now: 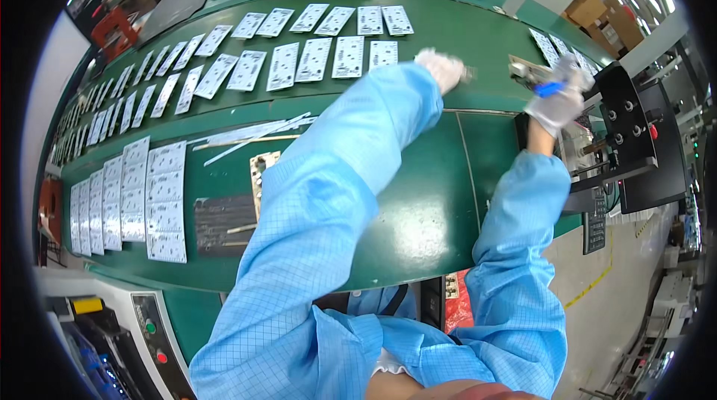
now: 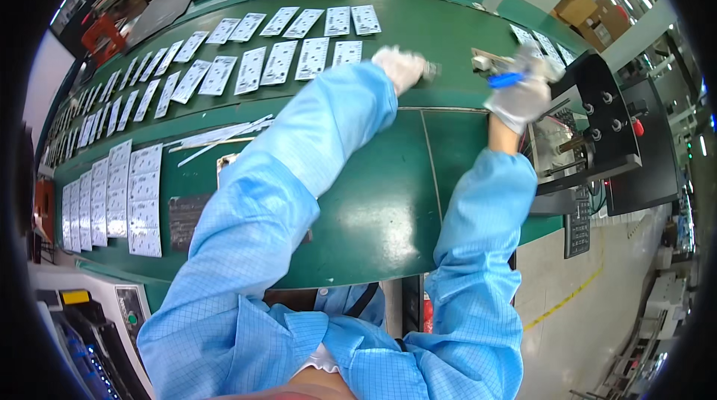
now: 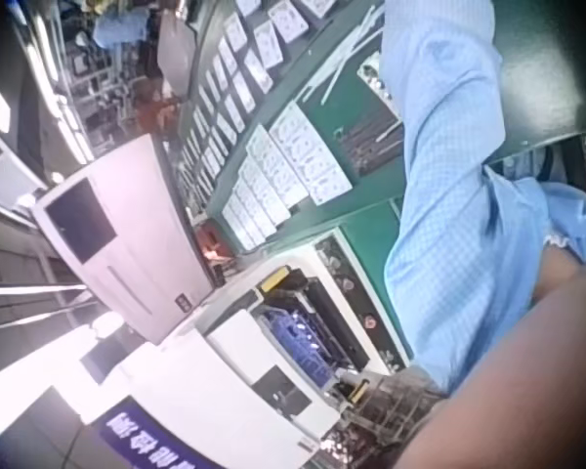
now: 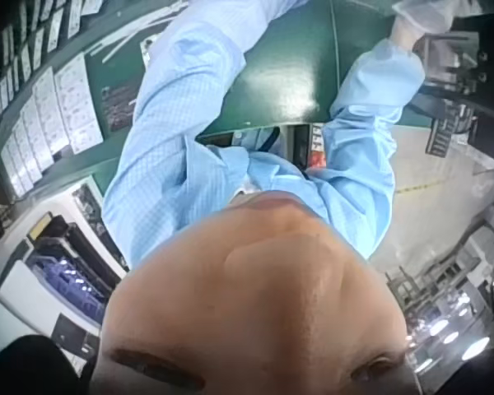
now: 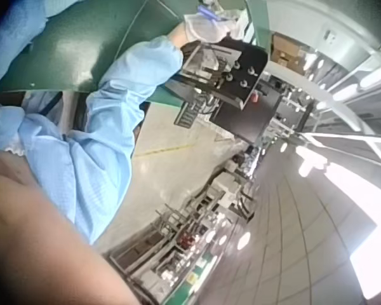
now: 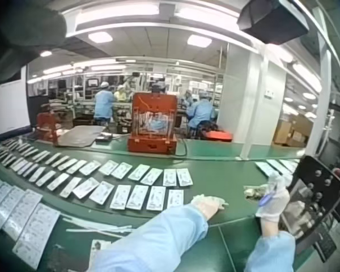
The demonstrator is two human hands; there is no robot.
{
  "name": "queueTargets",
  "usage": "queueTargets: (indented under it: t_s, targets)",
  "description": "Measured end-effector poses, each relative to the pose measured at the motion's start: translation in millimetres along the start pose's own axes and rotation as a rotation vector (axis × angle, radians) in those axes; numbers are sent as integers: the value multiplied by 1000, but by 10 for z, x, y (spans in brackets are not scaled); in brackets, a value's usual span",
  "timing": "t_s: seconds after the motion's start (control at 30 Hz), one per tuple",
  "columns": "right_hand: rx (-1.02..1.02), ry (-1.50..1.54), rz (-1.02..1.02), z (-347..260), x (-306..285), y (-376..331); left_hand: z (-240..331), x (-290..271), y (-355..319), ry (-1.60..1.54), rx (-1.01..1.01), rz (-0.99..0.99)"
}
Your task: Inspecting and testing printed circuit boards (PCBs) using a testing machine and a marker pen at a factory workbench.
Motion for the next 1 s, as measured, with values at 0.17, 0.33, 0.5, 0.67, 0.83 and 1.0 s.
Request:
queueTargets:
  t_s: [0.17, 0.33, 0.5, 0.67, 0.83, 1.0]
  targets:
    - [-566, -304, -32, 465, 1116, -288, 296, 232, 60, 1, -89, -139]
    - [-544, -272, 94, 141, 1511, 129, 269, 51, -12, -30, -75, -186]
    - [-621, -327, -92, -164, 2307, 106, 288, -687, -338, -235, 169, -346]
    - [-514, 70, -974, -57, 3055, -568, 180, -1991, -1733, -108, 414, -276]
    - [-266, 145, -781, -226, 2857, -155, -672, -2325, -2757, -221, -263, -323]
    - [-378, 171, -687, -1081, 1698, 46, -824, -1512, -3330, 322, -334, -578]
Point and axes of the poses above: each hand's wrist, its own y-axis towards the middle knuckle, its own x-axis out of the palm, z = x × y, the point moved 4 cm from there along y, towards the middle knuckle, and after that the axes turned 3 degrees about -y, right-handed, at the moved point
